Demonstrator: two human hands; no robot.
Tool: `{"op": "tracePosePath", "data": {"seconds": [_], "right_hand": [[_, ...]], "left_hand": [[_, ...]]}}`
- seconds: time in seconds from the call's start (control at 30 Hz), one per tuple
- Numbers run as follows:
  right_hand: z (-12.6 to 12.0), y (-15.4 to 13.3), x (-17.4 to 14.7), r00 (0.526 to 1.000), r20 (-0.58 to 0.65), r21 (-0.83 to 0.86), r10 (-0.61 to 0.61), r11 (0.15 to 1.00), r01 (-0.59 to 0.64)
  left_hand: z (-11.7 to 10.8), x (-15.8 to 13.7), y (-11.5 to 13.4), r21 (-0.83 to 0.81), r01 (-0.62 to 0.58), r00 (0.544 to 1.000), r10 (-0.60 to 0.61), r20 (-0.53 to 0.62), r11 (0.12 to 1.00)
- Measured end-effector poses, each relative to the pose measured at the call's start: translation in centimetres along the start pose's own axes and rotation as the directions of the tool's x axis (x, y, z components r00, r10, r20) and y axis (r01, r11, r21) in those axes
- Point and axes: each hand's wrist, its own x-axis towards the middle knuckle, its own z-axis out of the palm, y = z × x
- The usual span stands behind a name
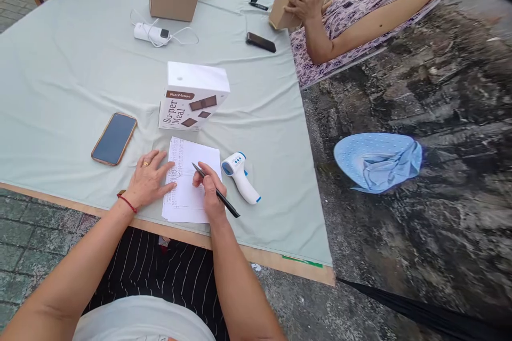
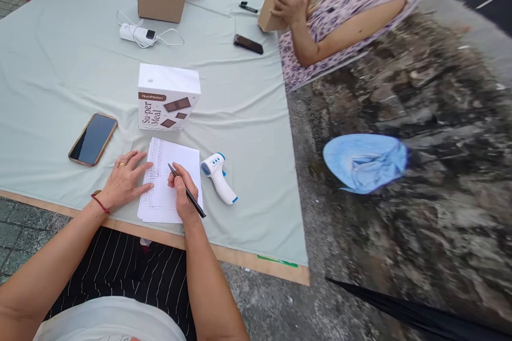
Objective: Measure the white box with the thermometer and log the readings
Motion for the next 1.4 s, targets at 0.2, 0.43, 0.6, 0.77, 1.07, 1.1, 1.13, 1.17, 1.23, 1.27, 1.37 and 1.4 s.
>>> {"op": "tracePosePath", "data": {"seconds": [0.2,0.43,0.6,0.77,1.07,1.1,1.13,1.17,1.23,1.27,1.37,1.4], "right_hand": [[0.6,-0.4,0.2,0.997,-0.027,-0.192,0.065,0.979,-0.069],[1.8,0.1,0.1,0.984,-0.143,-0.251,0.102,0.959,-0.136],[2.1,0.1,0.1,0.991,-0.097,-0.258,0.090,0.960,-0.113],[2.1,0.3,0.1,0.994,-0.071,-0.263,0.081,0.960,-0.097],[2.1,0.2,0.2,0.998,-0.043,-0.304,0.053,0.951,-0.063],[2.1,0.3,0.1,0.998,-0.043,-0.308,0.054,0.949,-0.065],[2.1,0.3,0.1,0.997,-0.043,-0.315,0.056,0.947,-0.067],[2.1,0.4,0.1,0.997,-0.044,-0.322,0.058,0.944,-0.069],[2.1,0.4,0.1,0.997,-0.047,-0.333,0.058,0.940,-0.070],[2.1,0.4,0.1,0.997,-0.049,-0.334,0.056,0.940,-0.069],[2.1,0.4,0.2,0.997,-0.048,-0.331,0.053,0.941,-0.066],[2.1,0.3,0.2,0.998,-0.043,-0.329,0.054,0.942,-0.065]], "left_hand": [[-0.3,0.1,0.0,-0.019,-0.006,1.000,0.007,0.021,1.000],[-0.2,0.1,0.0,-0.030,-0.012,1.000,0.012,0.020,0.999],[-0.2,0.1,0.1,-0.007,-0.014,1.000,0.014,0.024,1.000],[-0.1,0.1,0.1,0.000,-0.007,1.000,0.007,0.012,1.000],[-0.1,0.1,0.2,-0.010,-0.008,1.000,0.009,0.014,1.000],[-0.1,0.1,0.1,-0.013,-0.008,1.000,0.008,0.013,1.000],[-0.1,0.1,0.1,-0.018,-0.007,1.000,0.007,0.011,1.000],[-0.1,0.1,0.1,-0.025,-0.007,1.000,0.007,0.008,1.000],[0.0,0.1,0.1,-0.032,-0.008,1.000,0.008,0.003,0.999],[0.0,0.1,0.0,-0.030,-0.009,1.000,0.009,0.002,0.999],[0.0,0.1,0.0,-0.020,-0.011,1.000,0.011,0.005,1.000],[0.0,0.1,0.0,-0.019,-0.012,1.000,0.012,0.006,1.000]]}}
